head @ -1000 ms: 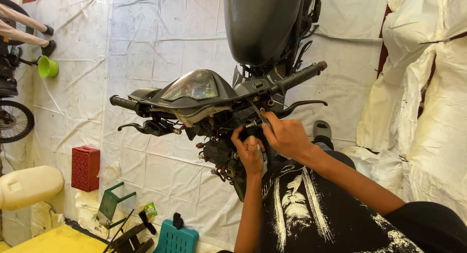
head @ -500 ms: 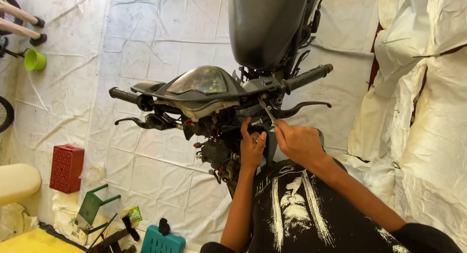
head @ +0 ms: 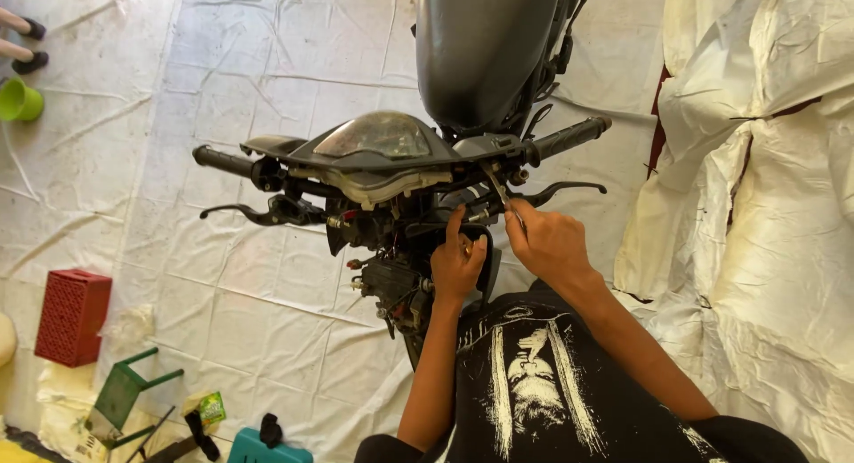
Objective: The person uses a screwdriver to work on the handlebar and front assembly of a motorcycle. They manipulate the tool to tighten or loosen screws on the handlebar area and the front fairing while holding a small bottle in their other hand.
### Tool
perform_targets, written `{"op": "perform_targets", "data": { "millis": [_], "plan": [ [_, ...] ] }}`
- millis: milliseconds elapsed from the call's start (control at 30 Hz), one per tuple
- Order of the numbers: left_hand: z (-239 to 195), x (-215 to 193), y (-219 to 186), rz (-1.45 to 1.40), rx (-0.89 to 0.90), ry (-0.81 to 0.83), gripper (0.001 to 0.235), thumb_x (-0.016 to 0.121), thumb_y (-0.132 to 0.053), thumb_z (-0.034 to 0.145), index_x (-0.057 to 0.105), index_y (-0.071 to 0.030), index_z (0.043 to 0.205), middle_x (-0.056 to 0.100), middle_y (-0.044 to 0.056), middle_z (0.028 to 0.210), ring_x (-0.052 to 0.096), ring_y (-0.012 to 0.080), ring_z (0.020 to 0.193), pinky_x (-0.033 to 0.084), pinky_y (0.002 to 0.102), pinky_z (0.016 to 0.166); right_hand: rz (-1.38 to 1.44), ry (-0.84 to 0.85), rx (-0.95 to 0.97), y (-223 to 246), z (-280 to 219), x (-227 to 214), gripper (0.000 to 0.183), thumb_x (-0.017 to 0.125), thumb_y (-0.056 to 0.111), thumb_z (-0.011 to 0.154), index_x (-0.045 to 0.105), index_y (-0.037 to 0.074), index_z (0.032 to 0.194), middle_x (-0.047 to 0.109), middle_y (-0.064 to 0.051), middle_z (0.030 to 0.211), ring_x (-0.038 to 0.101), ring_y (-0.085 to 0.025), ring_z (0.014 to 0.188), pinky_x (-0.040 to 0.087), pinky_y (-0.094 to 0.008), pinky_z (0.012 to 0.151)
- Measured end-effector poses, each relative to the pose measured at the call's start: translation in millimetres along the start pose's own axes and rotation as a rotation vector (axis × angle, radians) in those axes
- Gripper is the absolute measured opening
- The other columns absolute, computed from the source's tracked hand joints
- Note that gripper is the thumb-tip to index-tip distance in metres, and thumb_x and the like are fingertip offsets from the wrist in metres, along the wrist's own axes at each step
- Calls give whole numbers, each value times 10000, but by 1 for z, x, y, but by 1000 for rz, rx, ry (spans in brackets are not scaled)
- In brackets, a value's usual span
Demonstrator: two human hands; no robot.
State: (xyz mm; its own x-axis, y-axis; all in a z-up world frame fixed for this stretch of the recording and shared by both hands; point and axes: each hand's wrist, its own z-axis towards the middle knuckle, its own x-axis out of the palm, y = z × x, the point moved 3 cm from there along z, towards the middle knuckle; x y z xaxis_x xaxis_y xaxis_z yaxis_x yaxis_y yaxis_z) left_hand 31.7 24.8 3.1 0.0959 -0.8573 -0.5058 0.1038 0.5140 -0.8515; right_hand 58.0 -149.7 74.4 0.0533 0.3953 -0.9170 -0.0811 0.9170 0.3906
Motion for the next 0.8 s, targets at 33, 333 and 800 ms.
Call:
{"op": "perform_targets", "data": {
  "millis": [33, 333, 800],
  "plan": [
    [-2, -1, 0, -6, -8, -4, 601, 536, -474, 996, 423, -170, 1502, 603, 61, 586, 594, 273, 466, 483, 343, 546, -6, 7, -5, 2, -8, 2, 237, 532, 402, 1002, 687, 248, 1092, 650, -55, 542, 724, -321, 596, 585, -461, 621],
    [2, -21, 10, 194, 35, 0, 579, 579, -501, 944, 479, -287, 1473, 635, 62, 602, 665, 331, 516, 524, 411, 554, 0, -16, 54, 5, -8, 7, 211, 567, 396, 1003, 718, 263, 1067, 658, -60, 546, 731, -331, 619, 588, -466, 643],
    [7, -23, 49, 109, -37, 221, 590, 578, -578, 909, 438, -285, 1401, 677, 105, 672, 711, 431, 672, 545, 528, 673, -38, 27, 222, 31, -6, 11, 259, 547, 385, 1013, 721, 220, 1109, 691, -143, 652, 735, -416, 745, 582, -551, 777]
  ]
}}
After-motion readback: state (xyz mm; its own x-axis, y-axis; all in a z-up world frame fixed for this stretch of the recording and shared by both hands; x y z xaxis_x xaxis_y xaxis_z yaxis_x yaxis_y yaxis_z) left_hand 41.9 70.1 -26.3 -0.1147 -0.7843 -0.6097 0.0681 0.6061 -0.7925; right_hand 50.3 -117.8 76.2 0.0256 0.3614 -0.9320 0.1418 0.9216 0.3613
